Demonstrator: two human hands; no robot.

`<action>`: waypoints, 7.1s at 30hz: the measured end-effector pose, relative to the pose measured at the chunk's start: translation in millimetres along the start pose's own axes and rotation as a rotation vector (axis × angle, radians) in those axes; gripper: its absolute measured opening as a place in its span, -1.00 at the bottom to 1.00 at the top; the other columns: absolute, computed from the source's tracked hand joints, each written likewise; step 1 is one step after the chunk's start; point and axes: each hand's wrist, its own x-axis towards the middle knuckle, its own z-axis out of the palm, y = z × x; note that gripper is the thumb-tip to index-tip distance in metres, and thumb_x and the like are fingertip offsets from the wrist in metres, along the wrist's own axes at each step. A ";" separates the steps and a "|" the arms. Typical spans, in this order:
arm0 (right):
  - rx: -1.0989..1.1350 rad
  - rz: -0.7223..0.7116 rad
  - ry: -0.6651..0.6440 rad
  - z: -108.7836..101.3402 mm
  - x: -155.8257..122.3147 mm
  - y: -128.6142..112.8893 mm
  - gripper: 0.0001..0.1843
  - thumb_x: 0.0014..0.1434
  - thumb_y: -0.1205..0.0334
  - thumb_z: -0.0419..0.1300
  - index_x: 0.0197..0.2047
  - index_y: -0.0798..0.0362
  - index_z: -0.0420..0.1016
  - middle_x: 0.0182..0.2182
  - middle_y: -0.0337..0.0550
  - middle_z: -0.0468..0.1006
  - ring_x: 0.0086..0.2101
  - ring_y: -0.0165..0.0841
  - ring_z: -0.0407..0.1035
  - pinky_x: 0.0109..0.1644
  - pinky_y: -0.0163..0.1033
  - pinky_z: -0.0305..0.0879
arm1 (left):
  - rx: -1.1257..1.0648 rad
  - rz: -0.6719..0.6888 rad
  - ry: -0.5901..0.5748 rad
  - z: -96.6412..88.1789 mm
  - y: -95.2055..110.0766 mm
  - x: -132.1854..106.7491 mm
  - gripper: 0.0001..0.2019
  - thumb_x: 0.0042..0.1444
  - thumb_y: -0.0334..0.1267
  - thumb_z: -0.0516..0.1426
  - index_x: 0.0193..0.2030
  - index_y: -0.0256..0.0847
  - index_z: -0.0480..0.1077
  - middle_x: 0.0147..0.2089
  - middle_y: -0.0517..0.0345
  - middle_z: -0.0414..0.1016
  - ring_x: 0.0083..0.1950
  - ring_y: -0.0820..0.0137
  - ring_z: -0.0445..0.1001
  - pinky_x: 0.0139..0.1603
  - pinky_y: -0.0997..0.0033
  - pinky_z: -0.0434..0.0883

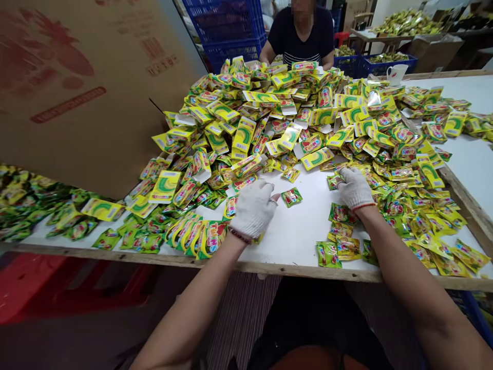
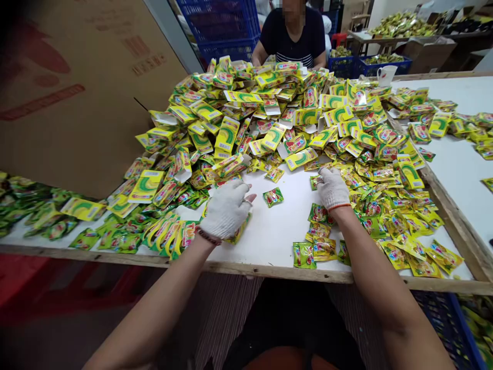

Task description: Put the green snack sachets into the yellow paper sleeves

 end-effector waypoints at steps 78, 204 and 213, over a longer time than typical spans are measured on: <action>0.793 -0.136 -0.185 20.4 -33.2 -52.1 -0.79 0.11 0.11 0.12 -0.24 0.06 0.37 -0.39 -0.14 0.50 -0.42 -0.27 0.46 -0.36 -0.16 0.42 | -0.545 -0.457 0.120 23.3 -72.3 64.0 -0.43 -0.17 -0.19 0.35 0.03 -0.16 0.34 -0.01 -0.08 0.50 0.06 0.07 0.48 0.06 0.15 0.40; 0.866 0.051 -0.349 4.4 -34.6 -44.1 -0.79 0.13 0.13 0.16 -0.20 0.06 0.37 -0.42 -0.17 0.52 -0.54 -0.38 0.42 -0.55 -0.33 0.31 | -0.739 -0.029 -0.046 37.2 20.7 49.7 -0.87 0.18 -0.27 0.10 -0.30 -0.25 0.44 -0.25 0.07 0.51 -0.22 0.34 0.45 -0.16 0.34 0.38; 0.826 -0.044 -0.258 13.4 -30.6 -36.8 -0.80 0.16 0.14 0.15 -0.18 0.04 0.45 -0.30 -0.14 0.57 -0.50 -0.41 0.42 -0.48 -0.33 0.38 | 0.371 0.155 -0.395 22.3 -80.4 82.1 -0.61 -0.03 -0.34 0.20 0.00 -0.31 0.41 -0.02 -0.29 0.47 0.04 -0.07 0.39 0.02 0.00 0.25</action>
